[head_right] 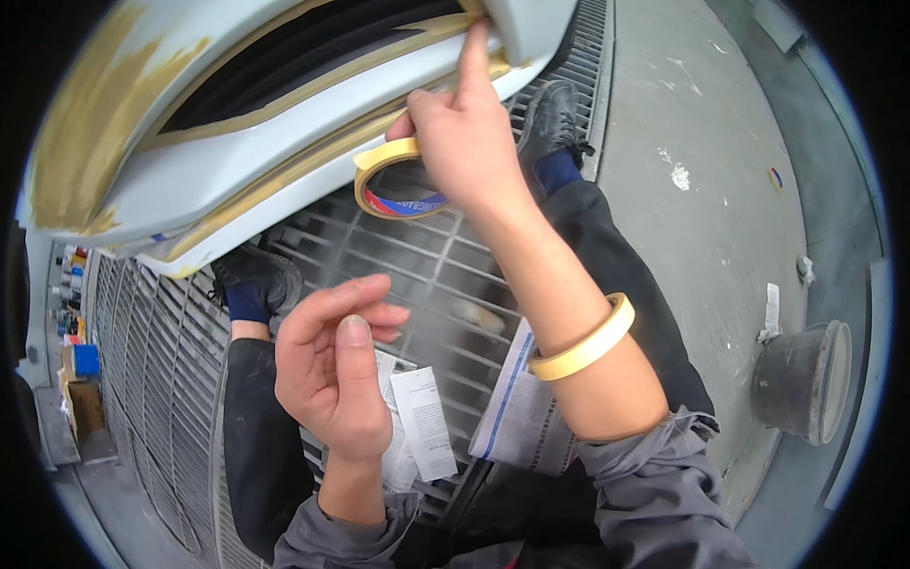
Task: The person applies masking tape along the edges of a white car bumper and secures newspaper over the taped areas to protect them. The person works on the bumper's lower edge and grille area, smoothing the tape and newspaper into place.
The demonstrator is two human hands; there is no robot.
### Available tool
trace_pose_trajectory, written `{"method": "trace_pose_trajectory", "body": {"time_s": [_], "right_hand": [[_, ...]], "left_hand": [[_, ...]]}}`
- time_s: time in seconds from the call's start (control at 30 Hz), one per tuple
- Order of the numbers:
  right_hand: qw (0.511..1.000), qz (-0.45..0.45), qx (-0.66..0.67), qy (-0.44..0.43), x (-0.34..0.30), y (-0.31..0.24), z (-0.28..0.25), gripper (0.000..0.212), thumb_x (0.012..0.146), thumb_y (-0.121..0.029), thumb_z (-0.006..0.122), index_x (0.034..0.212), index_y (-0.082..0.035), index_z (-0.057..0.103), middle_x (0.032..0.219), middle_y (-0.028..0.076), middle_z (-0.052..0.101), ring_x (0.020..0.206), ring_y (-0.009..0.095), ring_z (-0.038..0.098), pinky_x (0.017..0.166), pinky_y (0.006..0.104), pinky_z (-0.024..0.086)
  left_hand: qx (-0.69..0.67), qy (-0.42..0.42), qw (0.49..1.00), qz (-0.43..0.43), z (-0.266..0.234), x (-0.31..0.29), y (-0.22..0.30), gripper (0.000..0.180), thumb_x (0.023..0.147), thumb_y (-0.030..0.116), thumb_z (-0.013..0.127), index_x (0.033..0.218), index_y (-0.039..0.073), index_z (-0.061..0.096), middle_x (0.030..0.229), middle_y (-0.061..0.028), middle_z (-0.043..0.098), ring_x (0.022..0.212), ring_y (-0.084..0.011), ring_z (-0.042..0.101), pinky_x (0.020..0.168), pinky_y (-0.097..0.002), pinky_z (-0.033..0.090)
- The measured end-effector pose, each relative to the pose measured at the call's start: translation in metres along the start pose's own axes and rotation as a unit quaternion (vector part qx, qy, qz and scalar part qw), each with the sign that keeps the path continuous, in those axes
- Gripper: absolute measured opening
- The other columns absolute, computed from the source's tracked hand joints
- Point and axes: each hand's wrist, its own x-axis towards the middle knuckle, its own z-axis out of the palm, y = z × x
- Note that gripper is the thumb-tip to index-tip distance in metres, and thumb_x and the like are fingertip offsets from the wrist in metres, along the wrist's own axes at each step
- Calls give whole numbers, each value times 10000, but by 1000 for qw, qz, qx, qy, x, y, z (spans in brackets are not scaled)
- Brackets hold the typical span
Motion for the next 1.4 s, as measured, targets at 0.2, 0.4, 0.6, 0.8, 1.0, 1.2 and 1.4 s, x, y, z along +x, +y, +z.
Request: {"method": "trace_pose_trajectory", "body": {"time_s": [0.2,0.4,0.6,0.8,1.0,1.2,1.4], "right_hand": [[994,-47,-98,7,-13,-6,49,895,1017,-99,537,1612,188,-67,756,238,757,736,413,774,777,441,628],[959,-36,-279,-41,-44,-12,111,903,1040,-151,536,1657,142,-55,805,165,784,752,298,787,807,378,622],[966,-79,-242,41,-52,-23,102,671,1015,-147,587,1581,129,356,834,268,762,831,460,767,828,525,616],[856,-249,-452,-26,-37,-14,91,432,1016,-96,542,1416,-221,646,613,96,695,553,322,722,615,440,605],[847,-189,-496,-13,-18,-34,47,425,1001,-81,580,1373,-243,707,631,124,614,596,244,666,626,391,543],[925,29,-378,19,-60,-10,-35,390,1024,-218,671,1372,-43,688,794,53,680,634,116,580,601,320,509],[916,387,-64,-84,-132,2,-46,406,1135,-276,605,1454,-27,584,750,0,563,538,67,476,468,219,366]], "left_hand": [[-87,129,988,18,-25,10,9,131,1086,74,650,1113,-23,566,931,-151,716,774,-162,689,752,-282,574],[-125,274,953,-38,-71,24,15,191,1110,170,653,1056,9,566,822,-94,654,706,-192,662,654,-303,515],[-129,295,946,-42,-100,26,20,213,1126,235,631,1059,37,588,817,-60,636,714,-194,660,655,-316,513],[-160,314,935,-40,-116,30,18,220,1121,239,642,1041,39,596,811,-45,628,705,-178,655,664,-302,513],[-162,309,935,-70,-120,33,12,217,1112,223,664,1097,9,638,841,-70,685,741,-184,688,671,-304,515],[-200,275,937,-83,-119,35,-13,166,1105,156,658,1108,-9,670,920,-90,757,821,-194,766,721,-269,571],[-214,239,937,-139,-106,40,-20,174,1105,151,659,1115,-19,697,996,-102,792,882,-169,772,759,-266,576]]}}
